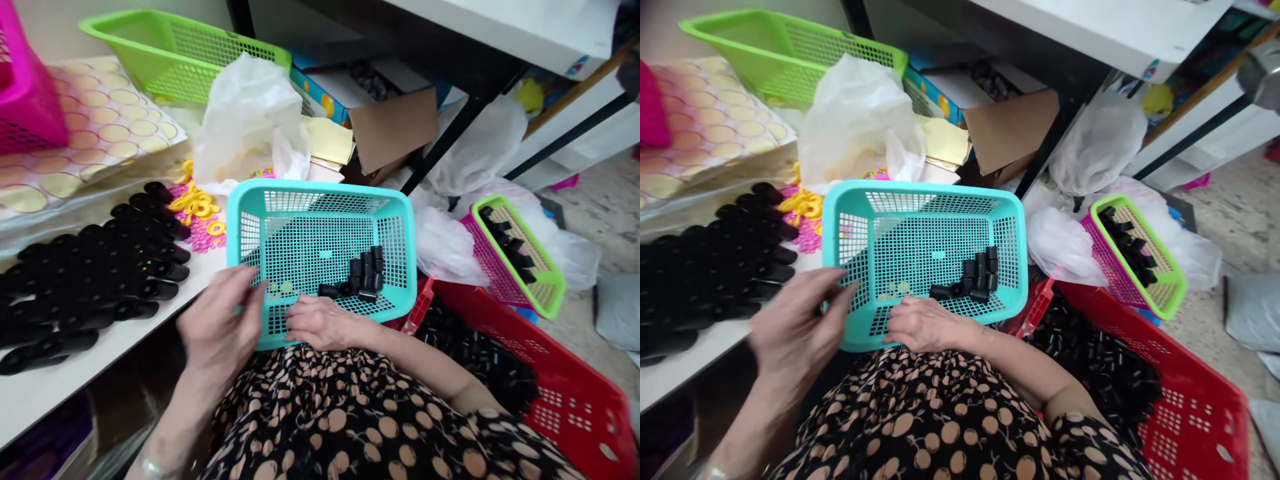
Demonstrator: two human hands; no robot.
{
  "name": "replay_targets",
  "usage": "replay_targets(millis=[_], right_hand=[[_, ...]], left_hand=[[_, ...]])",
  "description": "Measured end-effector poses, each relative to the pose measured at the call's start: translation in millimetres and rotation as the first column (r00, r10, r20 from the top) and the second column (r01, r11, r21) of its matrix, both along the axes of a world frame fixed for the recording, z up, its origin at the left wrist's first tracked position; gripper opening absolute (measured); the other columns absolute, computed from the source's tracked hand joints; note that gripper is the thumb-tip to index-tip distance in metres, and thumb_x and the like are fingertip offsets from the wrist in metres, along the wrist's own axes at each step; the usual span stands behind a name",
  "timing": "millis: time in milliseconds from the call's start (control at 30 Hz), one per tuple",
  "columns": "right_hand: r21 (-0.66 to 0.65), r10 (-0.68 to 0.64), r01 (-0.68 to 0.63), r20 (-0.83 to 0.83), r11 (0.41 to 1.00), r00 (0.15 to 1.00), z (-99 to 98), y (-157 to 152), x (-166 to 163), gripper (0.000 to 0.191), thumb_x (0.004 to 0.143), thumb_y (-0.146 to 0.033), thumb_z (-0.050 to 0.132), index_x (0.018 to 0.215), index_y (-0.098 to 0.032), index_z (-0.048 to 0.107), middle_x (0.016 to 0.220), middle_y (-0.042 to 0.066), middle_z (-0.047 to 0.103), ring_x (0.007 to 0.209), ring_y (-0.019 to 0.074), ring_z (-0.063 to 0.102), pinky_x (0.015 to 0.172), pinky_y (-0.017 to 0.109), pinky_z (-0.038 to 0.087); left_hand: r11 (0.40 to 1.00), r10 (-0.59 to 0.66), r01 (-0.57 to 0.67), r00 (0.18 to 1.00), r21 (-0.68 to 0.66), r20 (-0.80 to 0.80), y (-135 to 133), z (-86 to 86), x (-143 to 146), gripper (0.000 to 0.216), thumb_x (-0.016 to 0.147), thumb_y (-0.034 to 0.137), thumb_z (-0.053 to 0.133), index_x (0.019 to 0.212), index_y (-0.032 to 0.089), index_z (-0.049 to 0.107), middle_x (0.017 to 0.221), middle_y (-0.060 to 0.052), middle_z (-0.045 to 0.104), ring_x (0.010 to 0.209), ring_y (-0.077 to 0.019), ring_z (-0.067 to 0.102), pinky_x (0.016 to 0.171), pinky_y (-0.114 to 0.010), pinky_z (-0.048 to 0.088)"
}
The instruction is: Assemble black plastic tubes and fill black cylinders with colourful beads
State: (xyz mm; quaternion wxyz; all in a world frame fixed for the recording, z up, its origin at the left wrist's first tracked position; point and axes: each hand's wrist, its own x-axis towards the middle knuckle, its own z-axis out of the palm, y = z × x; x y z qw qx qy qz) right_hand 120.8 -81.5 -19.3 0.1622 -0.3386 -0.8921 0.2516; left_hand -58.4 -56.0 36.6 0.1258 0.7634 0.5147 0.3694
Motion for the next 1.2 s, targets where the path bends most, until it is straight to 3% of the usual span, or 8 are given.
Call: replay_targets(millis=[133,433,567,667,733,800,900,1200], right_hand=[[-0.082,-0.029,0.023,-0.078,0.996,0.997,-2.1,-3.1,7.4,0.024,0.093,-0.028,0.046,0.082,-0.017,0.064,0.081,0.002,0.066,0.077,0.0138,0.054,0.074,0.026,0.044],[0.04,-0.007,0.008,-0.015,0.999,1.0,-6.5,-7.4,5.6,0.029,0.094,-0.031,0.043,0.076,-0.017,0.062,0.077,0.003,0.064,0.076,0.0152,0.056,0.066,0.027,0.043],[0.136,-0.015,0.021,-0.046,0.99,0.999,-4.7,-11.3,14.8,0.03,0.095,-0.03,0.042,0.076,-0.017,0.061,0.077,0.003,0.065,0.074,0.0144,0.056,0.063,0.026,0.043],[0.142,-0.215,0.237,-0.151,0.961,0.965,-7.8,-16.0,36.2,0.032,0.096,-0.029,0.038,0.078,-0.016,0.061,0.08,0.004,0.065,0.077,0.0132,0.058,0.068,0.025,0.045],[0.105,-0.525,0.538,-0.125,0.836,0.842,-10.9,-17.5,54.9,0.032,0.096,-0.024,0.035,0.08,-0.016,0.061,0.082,0.006,0.065,0.078,0.0138,0.058,0.071,0.026,0.045],[0.088,-0.793,0.789,0.044,0.608,0.607,-13.0,-16.0,72.6,0.029,0.095,-0.021,0.035,0.082,-0.017,0.061,0.085,0.007,0.064,0.077,0.016,0.059,0.07,0.028,0.044],[0.091,-0.858,0.899,0.355,0.427,0.372,-13.2,-8.6,88.6,0.022,0.091,-0.027,0.043,0.087,-0.017,0.062,0.093,0.008,0.063,0.08,0.0195,0.061,0.067,0.03,0.043],[-0.019,-0.681,0.833,0.565,0.553,0.465,-14.0,14.0,91.0,0.02,0.084,-0.031,0.052,0.094,-0.018,0.063,0.107,0.009,0.059,0.093,0.0234,0.061,0.07,0.031,0.044]], left_hand=[[0.803,-0.511,0.418,0.849,-0.424,-0.131,39.9,-2.9,71.5,0.018,0.066,0.002,0.051,0.064,0.018,0.057,0.067,-0.002,0.054,0.059,-0.0145,0.048,0.062,-0.028,0.042],[0.639,-0.72,0.455,0.636,-0.62,-0.276,80.0,-49.5,166.6,0.008,0.072,0.019,0.06,0.076,0.011,0.061,0.084,-0.01,0.06,0.085,-0.0214,0.055,0.08,-0.031,0.044],[0.626,-0.739,0.448,0.602,-0.638,-0.302,83.5,-66.2,169.4,0.015,0.07,0.021,0.061,0.083,0.014,0.063,0.09,-0.008,0.061,0.083,-0.0205,0.056,0.072,-0.029,0.043],[0.603,-0.756,0.441,0.581,-0.664,-0.301,93.4,-69.5,158.3,0.017,0.064,0.017,0.06,0.081,0.017,0.063,0.077,-0.004,0.059,0.075,-0.0191,0.055,0.066,-0.028,0.04],[0.586,-0.767,0.425,0.565,-0.69,-0.304,101.3,-66.9,149.8,0.017,0.059,0.015,0.061,0.075,0.018,0.063,0.069,-0.002,0.056,0.07,-0.0186,0.053,0.063,-0.028,0.038],[0.576,-0.771,0.401,0.555,-0.712,-0.312,107.7,-62.0,142.5,0.016,0.055,0.014,0.063,0.071,0.018,0.062,0.065,-0.001,0.055,0.067,-0.0181,0.051,0.06,-0.028,0.037],[0.574,-0.763,0.367,0.565,-0.733,-0.315,112.3,-53.8,135.3,0.024,0.053,0.015,0.065,0.076,0.019,0.062,0.067,0.001,0.056,0.064,-0.016,0.048,0.057,-0.026,0.034],[0.542,-0.773,0.416,0.587,-0.73,-0.24,104.3,-47.0,135.9,0.02,0.05,0.009,0.061,0.066,0.02,0.064,0.067,-0.001,0.057,0.072,-0.0192,0.051,0.064,-0.028,0.035]])
